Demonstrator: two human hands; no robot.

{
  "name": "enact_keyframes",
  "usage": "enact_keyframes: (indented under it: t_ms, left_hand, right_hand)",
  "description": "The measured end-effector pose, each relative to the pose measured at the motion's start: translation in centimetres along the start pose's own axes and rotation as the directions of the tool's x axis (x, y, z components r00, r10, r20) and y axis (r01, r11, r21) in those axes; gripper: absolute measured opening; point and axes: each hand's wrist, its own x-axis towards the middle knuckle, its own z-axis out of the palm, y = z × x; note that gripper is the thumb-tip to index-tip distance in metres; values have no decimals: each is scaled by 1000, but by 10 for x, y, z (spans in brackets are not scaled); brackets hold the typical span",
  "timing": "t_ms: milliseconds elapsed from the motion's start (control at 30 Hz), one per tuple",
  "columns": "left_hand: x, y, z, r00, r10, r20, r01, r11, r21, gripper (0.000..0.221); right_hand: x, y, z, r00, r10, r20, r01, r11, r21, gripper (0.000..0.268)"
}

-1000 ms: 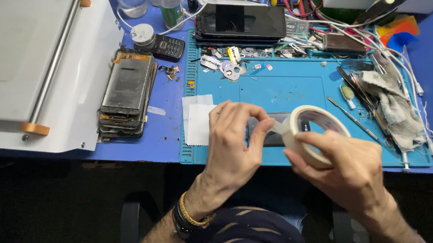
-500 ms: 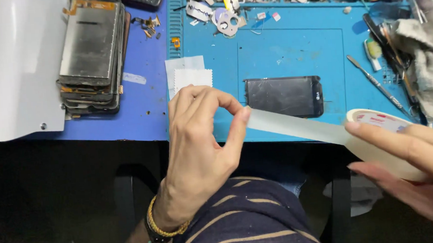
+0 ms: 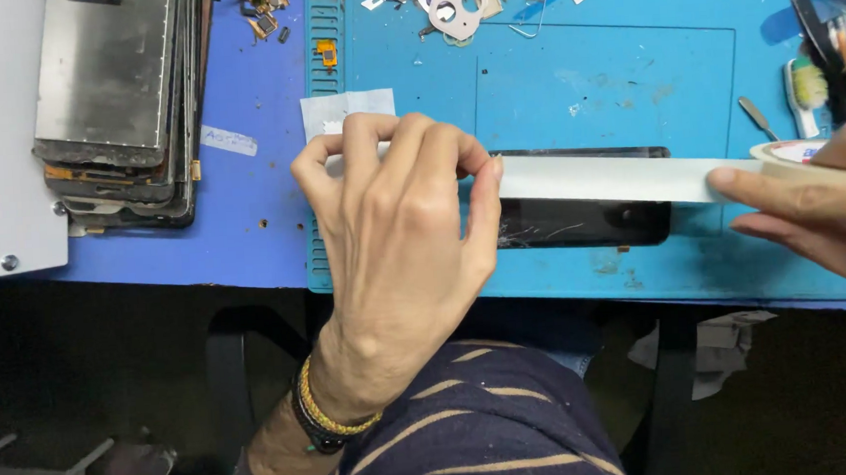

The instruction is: The person pries the shattered glass screen off a smartphone using a metal pry tool, working around the cracked panel. They then wipe the phone body and the removed screen with a cloth, hold up the separated screen, and press tape onto the phone at the end.

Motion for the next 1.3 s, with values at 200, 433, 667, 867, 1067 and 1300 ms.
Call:
enact_keyframes:
  t_ms: [200,433,667,867,1067,1300]
  left_hand:
    - [4,-3,3,999,-11,32,10,999,46,16]
    - [4,-2,8,998,-37,60,34,998,46,15]
    - [10,0,10,997,-31,70,24,994,102,13]
    - [11,-1,10,996,-20,87,10,993,117,12]
    - [14,0,8,995,-20,102,9,994,108,13]
    - [15,0,9,995,-22,101,10,993,121,13]
  right_hand:
    - [11,10,13,982,37,184,-10,989,-150,55]
    - [-14,26,44,987,23,158,-4,993,-117,52]
    - [-12,30,46,963,89,255,-34,976,-213,53]
    - [20,3,28,918,176,356,-70,954,-291,59]
    - [29,-4,22,907,196,372,-86,952,-293,60]
    - [28,-3,22,911,211,354,-103,948,-301,60]
